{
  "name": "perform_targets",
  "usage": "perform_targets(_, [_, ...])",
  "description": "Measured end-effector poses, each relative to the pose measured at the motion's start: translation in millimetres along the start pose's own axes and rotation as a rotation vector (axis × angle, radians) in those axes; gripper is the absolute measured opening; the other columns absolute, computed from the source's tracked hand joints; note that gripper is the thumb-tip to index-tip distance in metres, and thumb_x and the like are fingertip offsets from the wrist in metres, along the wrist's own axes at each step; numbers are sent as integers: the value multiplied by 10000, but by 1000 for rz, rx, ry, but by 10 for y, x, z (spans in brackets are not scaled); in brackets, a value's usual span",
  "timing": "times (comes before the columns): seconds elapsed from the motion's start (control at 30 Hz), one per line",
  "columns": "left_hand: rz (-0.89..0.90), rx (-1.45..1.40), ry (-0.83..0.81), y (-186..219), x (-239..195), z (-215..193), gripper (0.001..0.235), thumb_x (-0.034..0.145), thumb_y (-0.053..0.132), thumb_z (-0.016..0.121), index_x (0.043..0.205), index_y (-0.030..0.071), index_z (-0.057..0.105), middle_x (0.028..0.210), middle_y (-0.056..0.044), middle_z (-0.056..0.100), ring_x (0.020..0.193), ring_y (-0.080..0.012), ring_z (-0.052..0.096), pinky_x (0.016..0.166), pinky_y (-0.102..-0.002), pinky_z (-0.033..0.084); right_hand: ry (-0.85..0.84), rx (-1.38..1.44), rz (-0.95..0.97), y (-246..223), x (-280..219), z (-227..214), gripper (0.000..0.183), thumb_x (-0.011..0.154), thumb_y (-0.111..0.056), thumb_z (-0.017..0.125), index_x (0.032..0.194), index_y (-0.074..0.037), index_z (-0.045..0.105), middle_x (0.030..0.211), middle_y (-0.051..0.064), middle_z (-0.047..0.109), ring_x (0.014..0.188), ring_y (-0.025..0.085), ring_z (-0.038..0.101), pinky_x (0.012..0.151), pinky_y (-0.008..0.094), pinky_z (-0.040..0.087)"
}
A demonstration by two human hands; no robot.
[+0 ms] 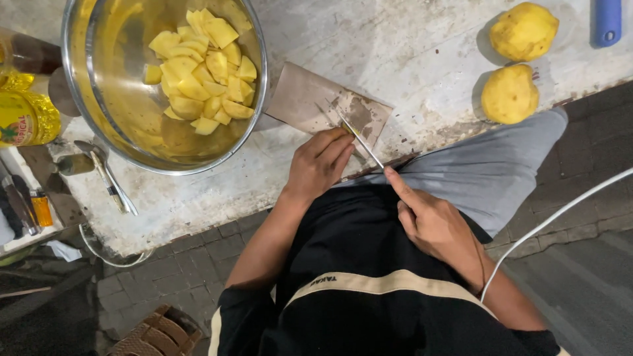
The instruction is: The person cuts peeled potatoes into small cubes on a wooden cutting board using a knife. The cut pieces are placed into a metal bowl. Two whole peeled potatoes remain on the counter.
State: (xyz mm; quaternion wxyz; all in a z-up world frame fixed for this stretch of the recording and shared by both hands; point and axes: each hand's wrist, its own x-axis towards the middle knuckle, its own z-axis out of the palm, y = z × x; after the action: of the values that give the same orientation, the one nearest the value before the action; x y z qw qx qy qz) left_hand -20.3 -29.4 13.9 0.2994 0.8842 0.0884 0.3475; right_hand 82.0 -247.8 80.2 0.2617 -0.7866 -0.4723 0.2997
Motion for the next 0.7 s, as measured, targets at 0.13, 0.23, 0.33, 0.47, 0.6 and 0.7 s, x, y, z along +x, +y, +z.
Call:
perform_targets(0.13, [10, -28, -12, -102, -55, 59, 135, 882, 44, 726, 1014, 20, 739, 961, -110, 711, 825, -264, 714, 723, -328, 603, 10, 9, -5, 1, 15, 24, 663, 901, -78, 480, 1544, -179, 352, 799, 168, 699, 680, 354, 680, 533, 447, 549])
perform_targets(0.23, [-33, -57, -18, -140, -101, 76, 113, 872, 25, 727, 984, 19, 742, 948, -119, 713, 812, -271, 714, 713, -333, 608, -2, 35, 8, -5, 9, 59, 650, 905, -82, 471, 1538, -197, 376, 749, 157, 697, 629, 315, 675, 516, 401, 542])
perform_targets(0.33, [-54, -98, -1, -142, -96, 79, 118, 870, 12, 730, 986, 20, 745, 942, -118, 717, 801, -261, 716, 711, -320, 607, 3, -40, -9, -12, 19, 83, 664, 900, -77, 475, 1545, -171, 349, 730, 144, 671, 620, 309, 662, 521, 403, 547])
perform_targets(0.47, [-116, -173, 18, -127, -109, 49, 142, 856, -4, 745, 993, 30, 751, 928, -106, 722, 779, -241, 717, 699, -315, 608, -60, -28, 11, 20, 45, 146, 681, 907, -82, 462, 1561, -193, 313, 721, 146, 665, 580, 327, 651, 482, 416, 531])
perform_targets(0.6, [-134, -141, 18, -94, -54, 49, 154, 838, -24, 767, 985, 19, 751, 898, -107, 722, 749, -231, 720, 680, -335, 629, -98, 2, 20, 36, 104, 148, 709, 895, -68, 461, 1573, -175, 284, 729, 155, 668, 588, 332, 652, 489, 419, 532])
perform_targets(0.7, [-130, -110, 30, -118, -91, 77, 141, 840, 16, 767, 978, 48, 753, 910, -77, 721, 759, -219, 721, 677, -312, 624, -104, 7, 19, 62, 109, 155, 709, 898, -81, 467, 1575, -178, 278, 722, 171, 673, 566, 339, 653, 468, 411, 530])
